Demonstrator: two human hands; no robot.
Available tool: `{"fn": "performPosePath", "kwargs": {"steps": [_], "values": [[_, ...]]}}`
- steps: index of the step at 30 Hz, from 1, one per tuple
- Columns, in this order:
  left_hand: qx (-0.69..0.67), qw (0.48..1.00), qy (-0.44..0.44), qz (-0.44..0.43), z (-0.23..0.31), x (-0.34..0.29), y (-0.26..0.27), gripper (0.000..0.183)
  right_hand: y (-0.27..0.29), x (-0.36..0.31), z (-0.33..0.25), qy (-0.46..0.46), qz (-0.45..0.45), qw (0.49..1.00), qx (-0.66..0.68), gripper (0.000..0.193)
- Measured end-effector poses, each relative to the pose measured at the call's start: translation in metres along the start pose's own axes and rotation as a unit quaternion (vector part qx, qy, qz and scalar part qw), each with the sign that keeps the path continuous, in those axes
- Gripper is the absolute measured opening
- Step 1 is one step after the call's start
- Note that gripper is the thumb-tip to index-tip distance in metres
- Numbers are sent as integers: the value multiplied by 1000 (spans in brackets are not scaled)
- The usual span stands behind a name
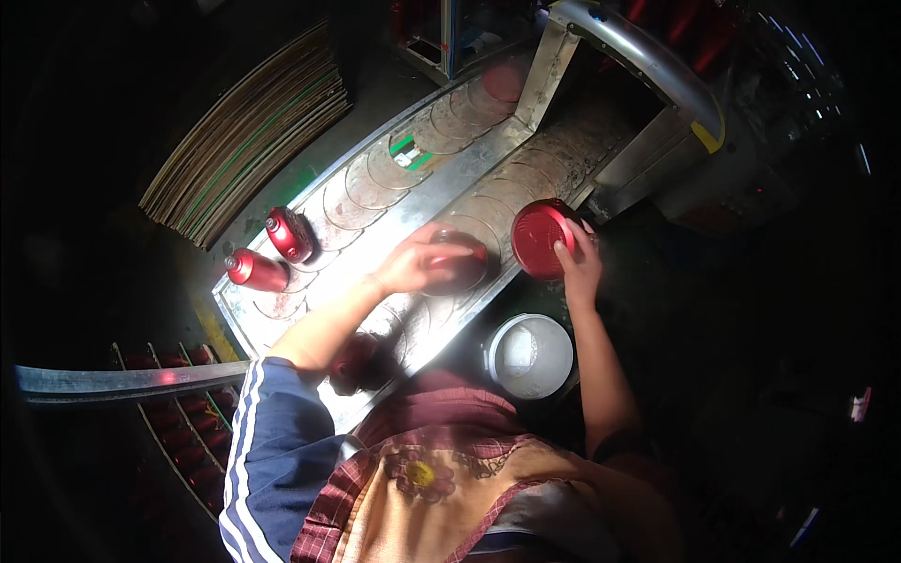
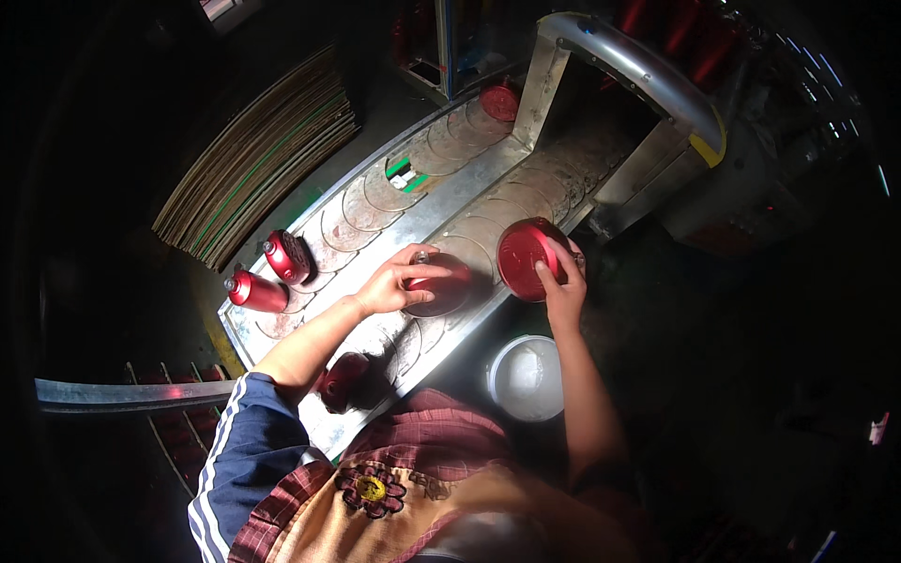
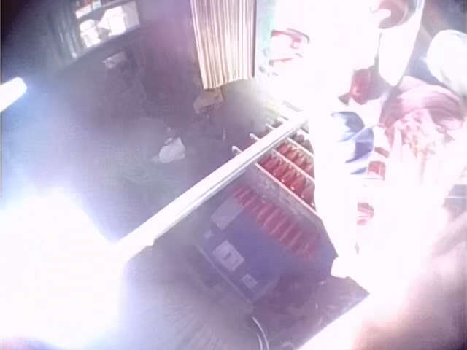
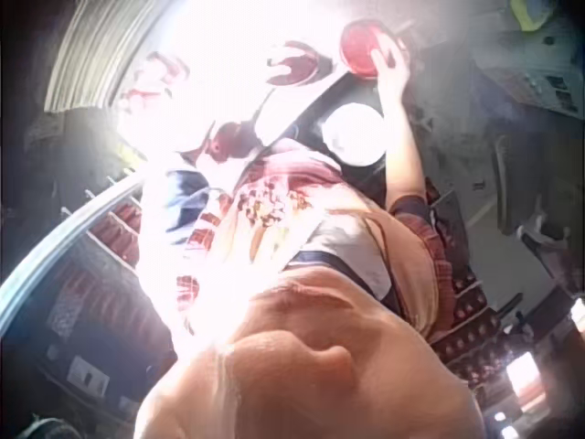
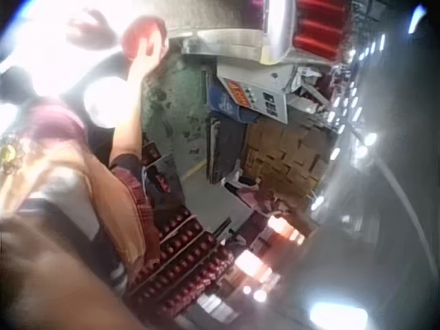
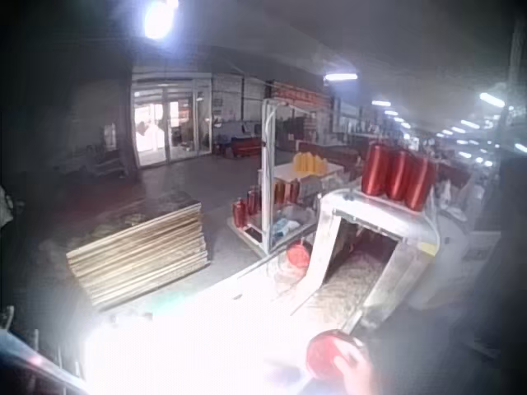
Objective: The person repeatedly picks up red cylindrical cans from a conveyor belt and places them onto a nearby rack. The person handles the cans one at a time or in pairs, moving them from the belt to the rack.
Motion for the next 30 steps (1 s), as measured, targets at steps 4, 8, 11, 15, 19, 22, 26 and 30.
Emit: {"fn": "performPosePath", "kwargs": {"steps": [4,8,11,15,19,22,26,30], "values": [[-10,993,-107,-42,-54,43,-12,40,-123,34,49,68,-126,987,-75,47],[-10,988,-140,-71,-104,76,-33,31,-186,61,102,105,-200,966,-127,53],[74,986,-115,-93,-135,95,-64,49,-191,90,138,77,-204,951,-218,61],[120,973,-189,-59,-145,128,-106,41,-165,130,176,33,-156,960,-231,64],[80,977,-163,-108,-167,166,-137,36,-155,155,231,-27,-119,973,-196,61],[55,984,-110,-128,-177,190,-140,35,-158,178,238,113,-113,951,-264,54],[91,984,-86,-126,-175,214,-143,36,-144,199,242,32,-84,967,-238,55],[95,990,-93,-52,-173,262,-138,42,-112,199,219,-28,-75,973,-218,63]]}}
Point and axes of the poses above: each hand's wrist, its own x-axis towards the middle knuckle, its own y-axis out of the back of the hand, z = x × y, the point moved 9 cm from there along x, towards the middle knuckle, and after that the axes turned 9 degrees about z, right-handed, at the moved point
